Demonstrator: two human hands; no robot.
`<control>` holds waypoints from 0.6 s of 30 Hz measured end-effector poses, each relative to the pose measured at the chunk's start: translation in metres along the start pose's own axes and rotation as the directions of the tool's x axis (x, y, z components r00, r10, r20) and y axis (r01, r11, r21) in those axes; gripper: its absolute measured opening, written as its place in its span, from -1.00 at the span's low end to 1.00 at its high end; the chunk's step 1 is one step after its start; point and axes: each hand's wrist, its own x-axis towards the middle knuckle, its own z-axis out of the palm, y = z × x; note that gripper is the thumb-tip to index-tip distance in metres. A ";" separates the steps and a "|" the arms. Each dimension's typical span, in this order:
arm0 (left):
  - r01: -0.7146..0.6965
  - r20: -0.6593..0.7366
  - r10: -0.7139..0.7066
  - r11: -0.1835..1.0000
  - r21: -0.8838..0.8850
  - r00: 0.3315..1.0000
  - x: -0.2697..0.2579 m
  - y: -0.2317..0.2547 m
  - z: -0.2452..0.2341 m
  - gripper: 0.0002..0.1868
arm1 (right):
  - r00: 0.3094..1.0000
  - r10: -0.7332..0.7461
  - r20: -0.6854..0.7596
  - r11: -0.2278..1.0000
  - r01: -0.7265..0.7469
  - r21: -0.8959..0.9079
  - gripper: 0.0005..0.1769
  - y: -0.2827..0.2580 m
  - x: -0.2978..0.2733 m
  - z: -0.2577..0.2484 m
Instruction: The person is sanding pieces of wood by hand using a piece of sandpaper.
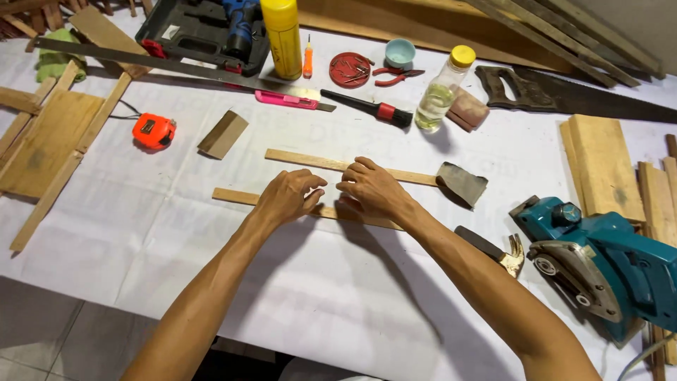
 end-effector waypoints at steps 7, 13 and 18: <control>0.054 0.080 -0.066 0.988 0.145 0.995 -0.032 -0.021 -0.008 -0.62 | 0.960 0.011 0.280 0.996 -0.035 0.081 -0.75 -0.021 0.010 0.041; 0.015 0.205 -0.053 0.983 0.181 0.977 -0.015 -0.030 -0.004 -0.74 | 0.980 0.089 0.177 0.971 -0.125 0.202 -0.78 -0.014 -0.003 0.039; -0.171 0.053 0.168 0.983 0.068 0.984 0.031 -0.012 -0.022 -0.76 | 0.984 0.176 -0.028 0.969 -0.169 0.179 -0.73 0.020 -0.009 -0.007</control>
